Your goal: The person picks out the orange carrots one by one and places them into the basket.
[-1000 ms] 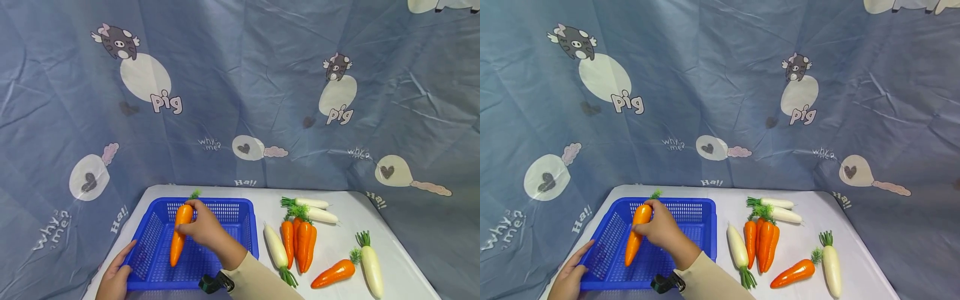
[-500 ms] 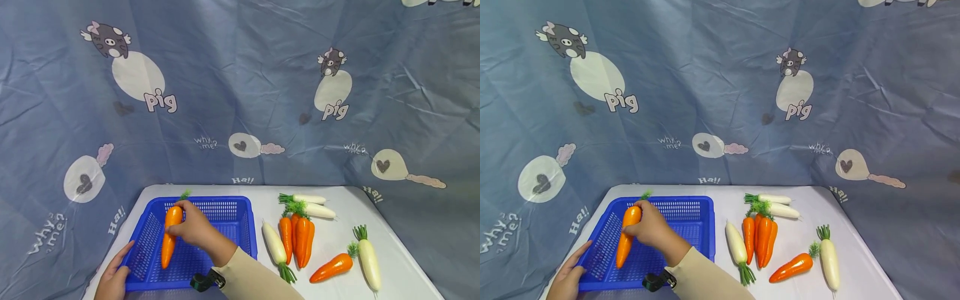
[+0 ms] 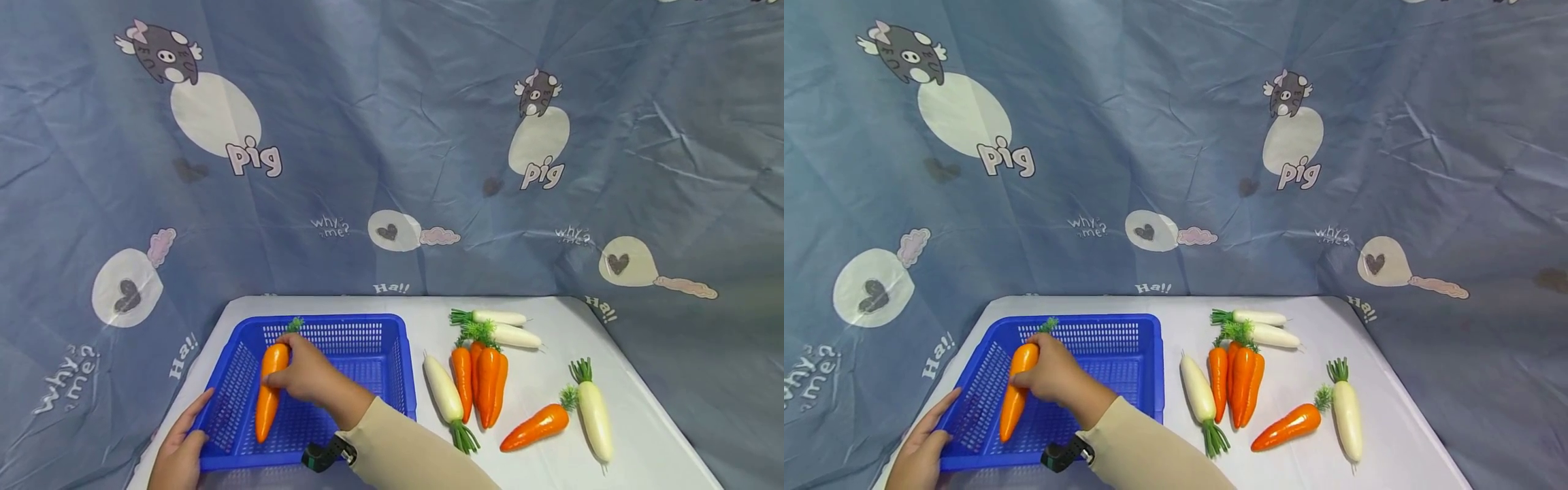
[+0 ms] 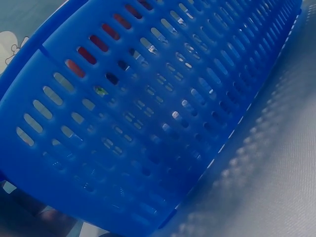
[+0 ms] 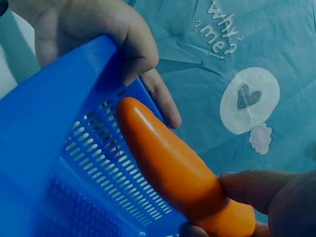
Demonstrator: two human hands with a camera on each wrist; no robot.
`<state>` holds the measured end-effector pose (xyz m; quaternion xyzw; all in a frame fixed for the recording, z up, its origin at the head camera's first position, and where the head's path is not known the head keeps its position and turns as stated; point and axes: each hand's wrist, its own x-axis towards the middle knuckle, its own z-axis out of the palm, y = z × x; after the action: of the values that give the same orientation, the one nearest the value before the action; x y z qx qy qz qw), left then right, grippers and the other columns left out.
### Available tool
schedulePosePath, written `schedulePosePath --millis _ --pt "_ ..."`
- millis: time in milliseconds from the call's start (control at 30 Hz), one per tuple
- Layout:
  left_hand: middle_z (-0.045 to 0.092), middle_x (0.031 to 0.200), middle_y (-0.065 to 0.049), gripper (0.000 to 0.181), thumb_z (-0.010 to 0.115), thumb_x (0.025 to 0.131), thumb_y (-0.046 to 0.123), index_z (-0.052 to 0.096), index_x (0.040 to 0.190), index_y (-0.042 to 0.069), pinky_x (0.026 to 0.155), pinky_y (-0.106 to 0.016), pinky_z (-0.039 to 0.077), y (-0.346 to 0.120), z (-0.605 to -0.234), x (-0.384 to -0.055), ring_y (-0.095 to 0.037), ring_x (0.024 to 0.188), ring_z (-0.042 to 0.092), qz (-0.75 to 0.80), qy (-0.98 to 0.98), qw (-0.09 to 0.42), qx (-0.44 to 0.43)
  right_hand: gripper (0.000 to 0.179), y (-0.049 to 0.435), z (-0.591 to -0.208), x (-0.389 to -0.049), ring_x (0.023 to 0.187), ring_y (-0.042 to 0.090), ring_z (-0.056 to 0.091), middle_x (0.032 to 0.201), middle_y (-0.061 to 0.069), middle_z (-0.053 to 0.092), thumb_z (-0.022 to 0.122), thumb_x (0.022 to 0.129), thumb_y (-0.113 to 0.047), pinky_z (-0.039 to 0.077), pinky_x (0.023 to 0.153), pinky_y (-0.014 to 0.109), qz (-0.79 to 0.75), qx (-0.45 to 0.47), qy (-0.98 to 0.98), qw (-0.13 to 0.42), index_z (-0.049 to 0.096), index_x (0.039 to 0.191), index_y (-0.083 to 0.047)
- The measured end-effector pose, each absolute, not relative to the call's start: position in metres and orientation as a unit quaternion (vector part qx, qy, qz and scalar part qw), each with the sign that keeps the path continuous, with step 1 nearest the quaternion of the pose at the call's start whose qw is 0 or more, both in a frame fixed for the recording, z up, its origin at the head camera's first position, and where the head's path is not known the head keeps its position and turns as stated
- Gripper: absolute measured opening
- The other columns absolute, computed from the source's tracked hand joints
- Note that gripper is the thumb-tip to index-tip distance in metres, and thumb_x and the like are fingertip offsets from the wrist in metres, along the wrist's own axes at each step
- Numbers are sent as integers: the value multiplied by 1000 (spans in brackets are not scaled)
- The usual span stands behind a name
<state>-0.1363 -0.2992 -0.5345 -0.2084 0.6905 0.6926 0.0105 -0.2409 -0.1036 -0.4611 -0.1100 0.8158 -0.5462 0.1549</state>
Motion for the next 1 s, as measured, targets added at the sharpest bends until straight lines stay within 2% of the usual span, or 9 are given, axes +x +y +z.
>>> schedulePosePath --millis 200,500,567,733,833,933,967,1000 --pt "15 170 -25 85 25 90 -7 22 169 23 76 -35 63 -298 -536 -136 3 94 66 714 673 6 -192 59 -100 -465 -241 90 14 63 111 1 65 84 82 -4 59 76 32 -569 -101 800 165 60 135 -15" --pt "8 174 -20 82 27 91 -7 23 168 21 79 -31 62 -295 -532 -137 11 95 59 709 679 -1 -192 59 -97 -463 -242 90 16 64 111 3 65 84 84 -7 60 79 35 -572 -96 796 174 59 137 -15" --pt "8 174 -20 82 26 92 -7 23 168 23 79 -33 62 -297 -530 -137 9 95 60 708 680 0 -191 60 -99 -463 -242 95 18 65 116 3 66 84 85 -9 61 83 37 -567 -100 798 177 59 139 -14" --pt "4 176 -15 81 25 95 -4 21 169 28 83 -31 61 -300 -528 -137 14 95 55 701 686 16 -193 63 -102 -465 -243 115 24 66 140 7 63 84 87 -13 60 94 42 -561 -99 802 180 58 144 -14" --pt "5 176 -14 81 26 94 -3 21 169 28 85 -28 59 -300 -528 -136 14 98 53 698 689 22 -195 63 -100 -466 -242 109 24 70 147 11 59 83 86 -9 61 90 41 -579 -93 788 186 58 143 -11" --pt "5 176 -13 82 26 93 -4 20 169 28 83 -25 58 -298 -529 -136 -7 123 55 692 693 24 -200 61 -99 -467 -242 97 22 72 148 14 57 82 86 -5 62 85 39 -601 -90 770 194 58 141 -8" --pt "4 176 -13 83 26 92 -4 20 169 27 82 -24 58 -298 -529 -135 -16 133 50 691 694 25 -202 59 -98 -467 -241 94 21 72 147 15 57 82 86 -4 63 85 39 -605 -89 767 195 59 140 -8" --pt "4 176 -12 84 27 92 -4 20 169 27 81 -24 57 -298 -530 -135 -15 132 51 690 693 27 -204 57 -98 -467 -241 93 21 72 147 15 57 82 86 -4 63 85 40 -608 -89 764 197 60 138 -8"
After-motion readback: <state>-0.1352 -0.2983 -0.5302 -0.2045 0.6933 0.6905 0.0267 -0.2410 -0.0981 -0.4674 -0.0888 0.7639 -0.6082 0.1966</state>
